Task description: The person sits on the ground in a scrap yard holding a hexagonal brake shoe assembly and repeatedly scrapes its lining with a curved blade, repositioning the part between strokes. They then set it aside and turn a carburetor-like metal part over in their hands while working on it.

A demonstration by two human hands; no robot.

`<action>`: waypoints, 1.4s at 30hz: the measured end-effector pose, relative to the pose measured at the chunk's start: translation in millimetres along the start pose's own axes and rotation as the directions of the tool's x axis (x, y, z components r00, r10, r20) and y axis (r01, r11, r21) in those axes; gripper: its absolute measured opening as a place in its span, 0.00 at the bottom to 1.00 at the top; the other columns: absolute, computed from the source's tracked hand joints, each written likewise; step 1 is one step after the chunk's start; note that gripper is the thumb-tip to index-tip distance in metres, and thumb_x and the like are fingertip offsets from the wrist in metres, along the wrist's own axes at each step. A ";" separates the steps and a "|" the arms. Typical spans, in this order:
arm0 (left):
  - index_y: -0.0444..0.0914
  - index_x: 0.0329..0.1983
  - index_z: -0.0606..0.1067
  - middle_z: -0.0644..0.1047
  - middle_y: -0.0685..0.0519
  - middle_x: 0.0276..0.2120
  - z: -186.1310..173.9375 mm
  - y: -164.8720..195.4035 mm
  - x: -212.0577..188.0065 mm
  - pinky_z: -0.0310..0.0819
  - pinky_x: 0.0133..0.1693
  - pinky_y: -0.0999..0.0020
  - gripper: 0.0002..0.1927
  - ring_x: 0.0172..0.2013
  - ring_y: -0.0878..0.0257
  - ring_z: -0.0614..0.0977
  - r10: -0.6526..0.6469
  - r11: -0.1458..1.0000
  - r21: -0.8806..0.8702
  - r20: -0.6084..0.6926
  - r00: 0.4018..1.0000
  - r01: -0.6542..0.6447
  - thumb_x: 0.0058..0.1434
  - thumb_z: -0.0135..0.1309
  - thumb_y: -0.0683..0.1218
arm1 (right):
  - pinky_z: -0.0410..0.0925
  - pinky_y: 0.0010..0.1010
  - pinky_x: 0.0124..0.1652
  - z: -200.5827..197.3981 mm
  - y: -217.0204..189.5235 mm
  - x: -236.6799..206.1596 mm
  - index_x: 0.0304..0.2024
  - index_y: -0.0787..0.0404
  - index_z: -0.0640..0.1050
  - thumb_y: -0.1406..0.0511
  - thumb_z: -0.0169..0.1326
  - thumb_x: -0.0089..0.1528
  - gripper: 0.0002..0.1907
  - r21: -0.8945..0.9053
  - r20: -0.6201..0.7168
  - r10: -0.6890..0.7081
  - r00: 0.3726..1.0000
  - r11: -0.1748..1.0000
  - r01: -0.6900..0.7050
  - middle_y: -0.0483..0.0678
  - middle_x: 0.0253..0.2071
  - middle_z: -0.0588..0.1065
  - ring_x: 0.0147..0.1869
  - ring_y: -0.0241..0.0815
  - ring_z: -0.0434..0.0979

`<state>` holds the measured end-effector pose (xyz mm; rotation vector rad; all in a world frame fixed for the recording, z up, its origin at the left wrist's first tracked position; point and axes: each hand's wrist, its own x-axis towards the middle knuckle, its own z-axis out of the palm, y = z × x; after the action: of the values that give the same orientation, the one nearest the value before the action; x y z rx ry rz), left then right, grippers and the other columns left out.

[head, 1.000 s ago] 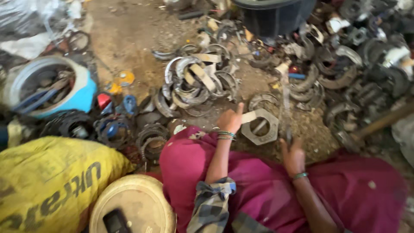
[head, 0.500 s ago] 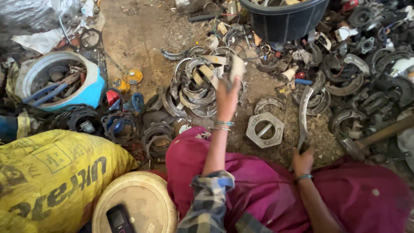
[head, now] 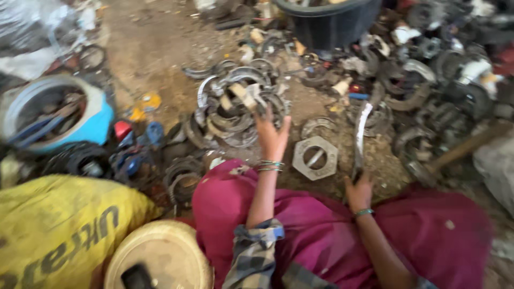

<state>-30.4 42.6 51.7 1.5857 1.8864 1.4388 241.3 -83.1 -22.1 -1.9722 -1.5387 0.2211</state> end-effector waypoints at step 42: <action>0.37 0.60 0.75 0.65 0.28 0.64 1.1 54.2 -50.9 0.60 0.65 0.47 0.24 0.64 0.32 0.67 0.045 0.999 0.015 0.203 0.978 -0.049 0.60 0.61 0.46 | 0.51 0.60 0.70 -5.6 -13.6 -27.1 0.57 0.66 0.71 0.65 0.63 0.56 0.29 -0.080 0.105 -0.192 0.976 0.976 0.200 0.62 0.63 0.66 0.69 0.66 0.62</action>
<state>19.6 -6.3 76.7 1.7257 1.7629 1.2269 224.6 -108.4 -16.4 -1.8848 -1.8229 0.1703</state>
